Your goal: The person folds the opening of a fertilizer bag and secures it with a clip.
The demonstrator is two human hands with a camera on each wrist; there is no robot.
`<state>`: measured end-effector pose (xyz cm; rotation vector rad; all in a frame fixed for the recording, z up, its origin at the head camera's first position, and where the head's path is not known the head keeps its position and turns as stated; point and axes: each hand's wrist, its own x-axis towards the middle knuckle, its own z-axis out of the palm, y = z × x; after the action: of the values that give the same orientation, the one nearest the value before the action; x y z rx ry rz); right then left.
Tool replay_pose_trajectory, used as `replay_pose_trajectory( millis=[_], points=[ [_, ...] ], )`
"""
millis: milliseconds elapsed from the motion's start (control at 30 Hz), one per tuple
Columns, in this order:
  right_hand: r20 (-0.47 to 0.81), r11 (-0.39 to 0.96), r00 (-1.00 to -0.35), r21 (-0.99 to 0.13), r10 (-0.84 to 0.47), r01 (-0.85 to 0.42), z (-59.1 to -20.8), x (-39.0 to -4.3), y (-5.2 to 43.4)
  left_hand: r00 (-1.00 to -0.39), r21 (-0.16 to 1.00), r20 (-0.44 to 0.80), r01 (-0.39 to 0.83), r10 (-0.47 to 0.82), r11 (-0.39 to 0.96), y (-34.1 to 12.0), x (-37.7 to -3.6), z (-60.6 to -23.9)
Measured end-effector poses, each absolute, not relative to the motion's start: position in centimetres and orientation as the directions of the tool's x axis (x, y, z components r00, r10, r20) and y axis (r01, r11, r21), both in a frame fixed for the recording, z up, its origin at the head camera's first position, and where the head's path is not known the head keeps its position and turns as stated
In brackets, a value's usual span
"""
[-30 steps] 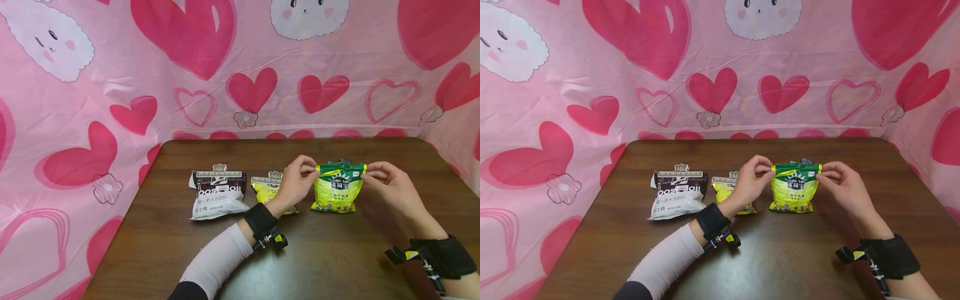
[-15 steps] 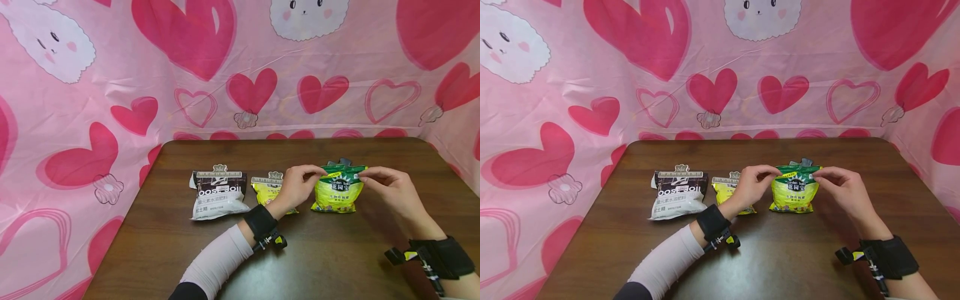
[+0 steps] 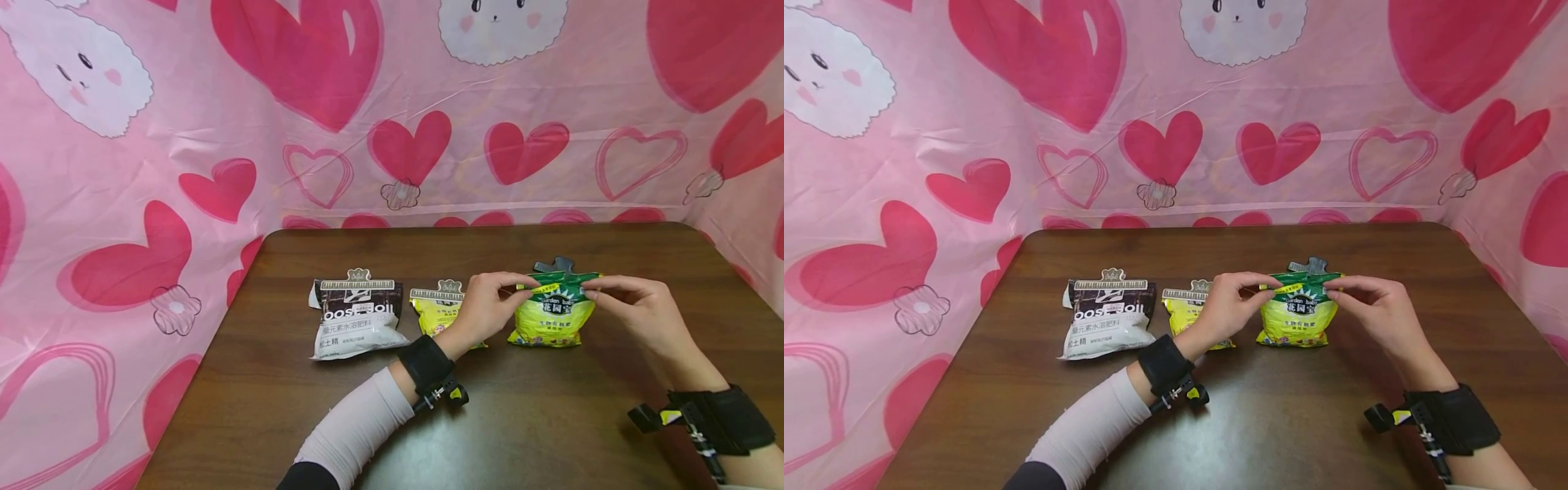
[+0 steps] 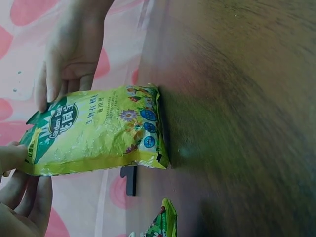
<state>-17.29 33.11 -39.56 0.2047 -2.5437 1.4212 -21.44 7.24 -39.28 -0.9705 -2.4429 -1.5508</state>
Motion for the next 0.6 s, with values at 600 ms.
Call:
replay_pose_trajectory(
  millis=[600],
  points=[
    [0.268,0.576,-0.963,-0.784,-0.022,-0.231,-39.78,-16.91,33.29,-0.773,0.737,0.409,0.593,0.485,0.323,6.98,-21.35,-39.12]
  ],
)
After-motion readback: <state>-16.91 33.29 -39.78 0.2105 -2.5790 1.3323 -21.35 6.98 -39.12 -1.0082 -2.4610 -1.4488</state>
